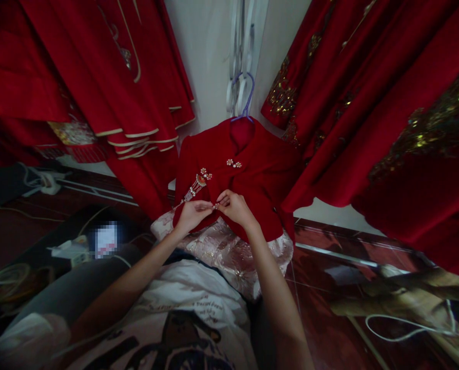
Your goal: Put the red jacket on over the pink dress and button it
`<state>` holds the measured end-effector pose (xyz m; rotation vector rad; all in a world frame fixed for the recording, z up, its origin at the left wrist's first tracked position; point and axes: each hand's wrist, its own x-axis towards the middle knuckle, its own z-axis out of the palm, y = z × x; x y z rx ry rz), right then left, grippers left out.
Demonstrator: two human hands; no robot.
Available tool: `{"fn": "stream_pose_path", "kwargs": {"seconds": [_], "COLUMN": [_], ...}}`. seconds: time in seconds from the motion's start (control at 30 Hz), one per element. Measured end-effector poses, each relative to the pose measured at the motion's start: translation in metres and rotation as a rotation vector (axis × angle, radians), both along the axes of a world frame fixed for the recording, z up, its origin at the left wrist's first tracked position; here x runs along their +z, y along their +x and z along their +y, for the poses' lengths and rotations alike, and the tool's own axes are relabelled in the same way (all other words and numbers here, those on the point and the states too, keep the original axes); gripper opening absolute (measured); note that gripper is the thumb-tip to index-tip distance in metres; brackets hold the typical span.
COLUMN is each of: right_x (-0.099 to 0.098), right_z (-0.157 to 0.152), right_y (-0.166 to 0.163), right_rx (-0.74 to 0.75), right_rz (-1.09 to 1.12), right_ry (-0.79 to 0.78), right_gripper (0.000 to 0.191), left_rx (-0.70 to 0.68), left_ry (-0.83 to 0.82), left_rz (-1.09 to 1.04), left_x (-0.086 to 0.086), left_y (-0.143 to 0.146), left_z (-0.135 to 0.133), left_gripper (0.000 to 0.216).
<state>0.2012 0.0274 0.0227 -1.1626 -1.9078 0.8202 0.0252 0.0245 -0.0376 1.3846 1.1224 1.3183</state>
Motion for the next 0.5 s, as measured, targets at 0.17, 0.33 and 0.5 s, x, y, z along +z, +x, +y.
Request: {"fn": "stream_pose_path", "kwargs": {"seconds": [0.17, 0.33, 0.5], "right_x": [-0.003, -0.012, -0.013], "right_z": [0.000, 0.003, 0.002], "right_y": [0.000, -0.004, -0.006], "right_rx": [-0.007, 0.007, -0.022], "right_rz": [-0.041, -0.074, -0.233], "right_ry": [0.033, 0.074, 0.101], "right_gripper": [0.011, 0.011, 0.012], "left_rx": [0.000, -0.036, -0.075], "left_ry": [-0.002, 0.008, 0.047], "left_rz": [0.027, 0.091, 0.095], "left_x": [-0.002, -0.008, -0.014], "left_y": [-0.003, -0.008, -0.009], "left_z": [0.001, 0.007, 0.010], "left_gripper": [0.018, 0.020, 0.016]}}
